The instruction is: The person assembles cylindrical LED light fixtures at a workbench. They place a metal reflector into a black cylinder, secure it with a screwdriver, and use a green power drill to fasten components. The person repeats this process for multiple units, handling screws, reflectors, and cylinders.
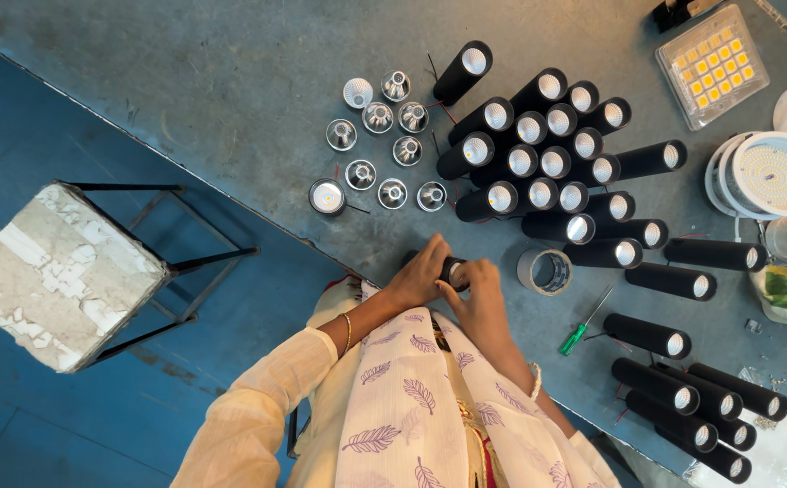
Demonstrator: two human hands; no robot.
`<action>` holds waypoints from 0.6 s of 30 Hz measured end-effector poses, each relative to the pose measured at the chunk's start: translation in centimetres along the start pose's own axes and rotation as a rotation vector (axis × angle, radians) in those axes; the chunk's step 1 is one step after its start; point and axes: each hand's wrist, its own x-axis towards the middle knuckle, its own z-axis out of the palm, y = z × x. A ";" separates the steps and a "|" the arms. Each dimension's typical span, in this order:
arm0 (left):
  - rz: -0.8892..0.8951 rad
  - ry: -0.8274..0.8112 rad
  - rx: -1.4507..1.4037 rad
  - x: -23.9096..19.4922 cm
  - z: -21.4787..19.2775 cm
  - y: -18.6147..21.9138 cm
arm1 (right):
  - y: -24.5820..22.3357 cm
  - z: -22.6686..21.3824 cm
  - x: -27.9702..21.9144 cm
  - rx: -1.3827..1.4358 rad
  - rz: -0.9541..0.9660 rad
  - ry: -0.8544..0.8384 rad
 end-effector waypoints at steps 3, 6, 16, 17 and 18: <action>-0.017 0.003 -0.011 0.1 -0.2 0.0 | -0.2 -0.4 -0.2 0.040 -0.090 0.130; -0.032 -0.020 -0.033 0.0 -0.3 0.2 | 0.5 -0.9 0.1 0.155 0.060 -0.020; -0.045 -0.050 -0.028 0.4 -0.2 0.2 | 0.9 -0.9 0.0 0.124 0.096 0.013; -0.038 -0.033 -0.031 0.4 -0.3 0.2 | 0.7 -0.8 -0.1 0.127 0.080 0.038; -0.031 -0.015 -0.033 0.5 -0.4 0.2 | 0.6 -0.7 -0.2 0.085 0.051 0.034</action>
